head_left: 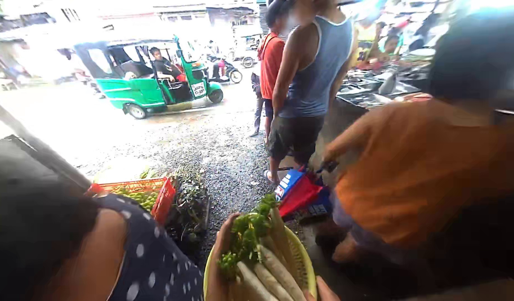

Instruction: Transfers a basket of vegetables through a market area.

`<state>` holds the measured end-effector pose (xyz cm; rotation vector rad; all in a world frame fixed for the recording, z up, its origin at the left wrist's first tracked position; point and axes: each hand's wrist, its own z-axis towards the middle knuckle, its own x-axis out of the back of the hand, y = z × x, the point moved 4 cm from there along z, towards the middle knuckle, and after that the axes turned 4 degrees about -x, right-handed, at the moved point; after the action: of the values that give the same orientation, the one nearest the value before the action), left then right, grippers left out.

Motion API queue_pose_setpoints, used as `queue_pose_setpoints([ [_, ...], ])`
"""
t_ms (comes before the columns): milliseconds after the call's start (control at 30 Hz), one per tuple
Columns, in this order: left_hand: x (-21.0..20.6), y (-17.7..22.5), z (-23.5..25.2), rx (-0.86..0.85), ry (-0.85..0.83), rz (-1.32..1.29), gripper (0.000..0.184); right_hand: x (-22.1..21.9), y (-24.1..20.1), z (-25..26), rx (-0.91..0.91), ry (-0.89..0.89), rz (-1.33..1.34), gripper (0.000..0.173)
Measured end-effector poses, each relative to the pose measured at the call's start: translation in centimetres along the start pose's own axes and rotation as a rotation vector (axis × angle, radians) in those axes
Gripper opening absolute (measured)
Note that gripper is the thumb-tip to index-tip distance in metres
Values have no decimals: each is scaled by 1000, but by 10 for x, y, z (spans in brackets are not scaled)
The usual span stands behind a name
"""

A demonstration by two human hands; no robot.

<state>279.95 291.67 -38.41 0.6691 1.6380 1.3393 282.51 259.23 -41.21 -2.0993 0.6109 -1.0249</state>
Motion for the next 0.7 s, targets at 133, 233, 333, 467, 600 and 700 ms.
queue_pose_setpoints([
  [133,50,15,134,102,136,24,41,-14,-77,129,18,21,42,73],
  [233,80,38,220,171,238,194,39,-16,-131,216,42,-75,54,76],
  [333,103,54,287,299,345,255,43,-23,-176,293,82,-142,69,72],
  [467,137,50,381,367,452,224,46,-40,-218,402,109,-188,48,67],
  [600,165,47,472,417,408,331,46,-51,-253,484,72,-265,20,69],
  [700,188,50,541,471,340,473,54,-57,-284,534,44,-253,28,71],
])
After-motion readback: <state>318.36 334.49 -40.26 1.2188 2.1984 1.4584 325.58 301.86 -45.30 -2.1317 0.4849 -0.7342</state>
